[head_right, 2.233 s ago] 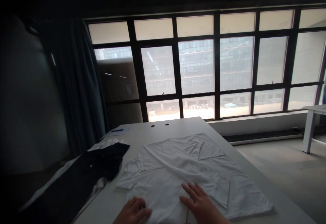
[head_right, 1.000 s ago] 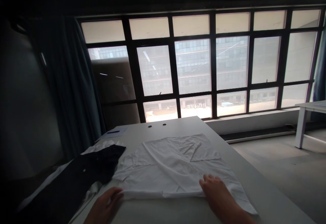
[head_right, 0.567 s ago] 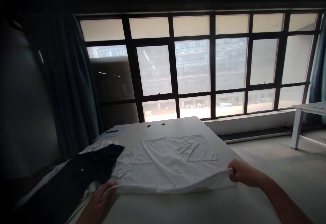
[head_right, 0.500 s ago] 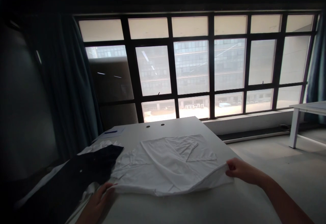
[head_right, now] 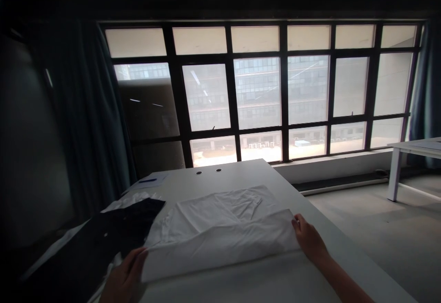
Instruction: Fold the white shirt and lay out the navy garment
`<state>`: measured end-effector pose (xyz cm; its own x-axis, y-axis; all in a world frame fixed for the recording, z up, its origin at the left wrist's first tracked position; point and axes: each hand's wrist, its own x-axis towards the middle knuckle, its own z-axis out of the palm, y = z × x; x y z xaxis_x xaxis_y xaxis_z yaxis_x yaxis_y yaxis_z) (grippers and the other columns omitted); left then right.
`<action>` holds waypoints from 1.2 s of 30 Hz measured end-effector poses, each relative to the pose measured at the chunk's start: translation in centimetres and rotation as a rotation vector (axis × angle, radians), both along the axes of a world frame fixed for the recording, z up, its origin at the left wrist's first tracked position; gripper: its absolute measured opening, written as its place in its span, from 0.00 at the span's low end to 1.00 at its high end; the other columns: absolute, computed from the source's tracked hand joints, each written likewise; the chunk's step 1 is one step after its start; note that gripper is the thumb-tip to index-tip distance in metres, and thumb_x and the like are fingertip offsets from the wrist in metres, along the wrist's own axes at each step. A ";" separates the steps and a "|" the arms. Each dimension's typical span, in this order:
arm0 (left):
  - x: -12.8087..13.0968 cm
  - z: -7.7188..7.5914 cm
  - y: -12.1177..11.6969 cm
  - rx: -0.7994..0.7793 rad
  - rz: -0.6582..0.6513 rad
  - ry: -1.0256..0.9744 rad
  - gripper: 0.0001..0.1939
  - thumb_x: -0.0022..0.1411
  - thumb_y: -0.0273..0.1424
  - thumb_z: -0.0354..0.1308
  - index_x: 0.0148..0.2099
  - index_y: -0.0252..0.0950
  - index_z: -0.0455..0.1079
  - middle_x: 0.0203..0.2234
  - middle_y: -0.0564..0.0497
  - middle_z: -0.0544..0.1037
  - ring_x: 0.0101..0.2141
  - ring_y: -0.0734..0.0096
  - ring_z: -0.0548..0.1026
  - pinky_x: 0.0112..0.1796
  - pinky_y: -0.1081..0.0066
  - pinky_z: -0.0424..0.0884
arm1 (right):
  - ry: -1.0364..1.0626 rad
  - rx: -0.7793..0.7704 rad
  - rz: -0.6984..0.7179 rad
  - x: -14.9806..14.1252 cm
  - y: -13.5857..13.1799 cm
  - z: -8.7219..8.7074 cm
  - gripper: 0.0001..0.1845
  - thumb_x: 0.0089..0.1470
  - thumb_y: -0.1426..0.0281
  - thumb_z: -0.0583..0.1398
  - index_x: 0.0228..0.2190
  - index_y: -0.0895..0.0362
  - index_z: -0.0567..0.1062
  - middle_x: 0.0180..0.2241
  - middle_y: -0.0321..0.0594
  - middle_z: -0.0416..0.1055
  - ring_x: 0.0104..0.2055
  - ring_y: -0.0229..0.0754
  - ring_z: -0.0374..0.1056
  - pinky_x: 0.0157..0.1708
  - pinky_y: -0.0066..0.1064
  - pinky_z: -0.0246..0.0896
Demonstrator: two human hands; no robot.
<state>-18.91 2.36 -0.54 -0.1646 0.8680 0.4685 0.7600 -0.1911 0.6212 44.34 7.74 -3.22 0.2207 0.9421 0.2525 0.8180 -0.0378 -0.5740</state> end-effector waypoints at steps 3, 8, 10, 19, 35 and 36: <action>0.2 -0.2 0.1 -0.072 0.032 0.033 0.21 0.66 0.53 0.52 0.43 0.43 0.75 0.17 0.59 0.76 0.20 0.65 0.76 0.25 0.72 0.69 | -0.134 -0.034 -0.026 -0.2 -0.4 -0.5 0.20 0.68 0.59 0.43 0.44 0.54 0.70 0.38 0.49 0.79 0.43 0.52 0.77 0.36 0.34 0.60; 0.8 -0.3 0.1 -0.120 0.053 0.085 0.22 0.65 0.54 0.52 0.44 0.42 0.75 0.22 0.57 0.80 0.24 0.63 0.78 0.29 0.71 0.69 | -0.336 -0.174 -0.075 -0.6 -1.0 -0.3 0.19 0.68 0.63 0.46 0.48 0.55 0.72 0.40 0.51 0.79 0.44 0.54 0.77 0.36 0.36 0.60; 0.8 -0.3 0.1 -0.128 0.053 0.085 0.23 0.65 0.54 0.51 0.45 0.42 0.74 0.22 0.57 0.79 0.24 0.63 0.78 0.29 0.71 0.68 | -0.363 -0.207 -0.077 -0.7 -1.2 0.0 0.18 0.66 0.65 0.47 0.47 0.56 0.73 0.41 0.53 0.79 0.44 0.55 0.77 0.37 0.37 0.60; 1.0 -0.5 0.4 -0.168 0.102 0.063 0.24 0.64 0.54 0.49 0.47 0.41 0.70 0.19 0.58 0.75 0.22 0.63 0.76 0.28 0.71 0.65 | -0.390 -0.216 -0.108 0.0 -1.2 0.0 0.17 0.66 0.63 0.48 0.42 0.53 0.73 0.38 0.48 0.79 0.41 0.52 0.77 0.34 0.35 0.59; 0.2 -1.2 0.6 -0.190 0.089 0.109 0.20 0.67 0.49 0.47 0.53 0.43 0.65 0.27 0.57 0.79 0.26 0.64 0.79 0.30 0.71 0.66 | -0.399 -0.210 -0.110 0.0 -1.1 -0.3 0.20 0.68 0.58 0.46 0.37 0.53 0.74 0.36 0.48 0.79 0.39 0.52 0.77 0.34 0.35 0.60; 0.2 -1.2 0.6 -0.203 0.094 0.110 0.20 0.67 0.49 0.47 0.53 0.43 0.65 0.28 0.56 0.80 0.27 0.64 0.80 0.30 0.71 0.67 | -0.399 -0.207 -0.112 0.0 -1.0 -0.4 0.19 0.68 0.58 0.47 0.38 0.53 0.73 0.36 0.47 0.79 0.40 0.52 0.77 0.33 0.34 0.60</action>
<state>-18.73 2.95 -1.72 -0.2066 0.9296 0.3053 0.8338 0.0040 0.5520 44.36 6.69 -3.57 0.2473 0.9576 0.1475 0.9578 -0.2187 -0.1863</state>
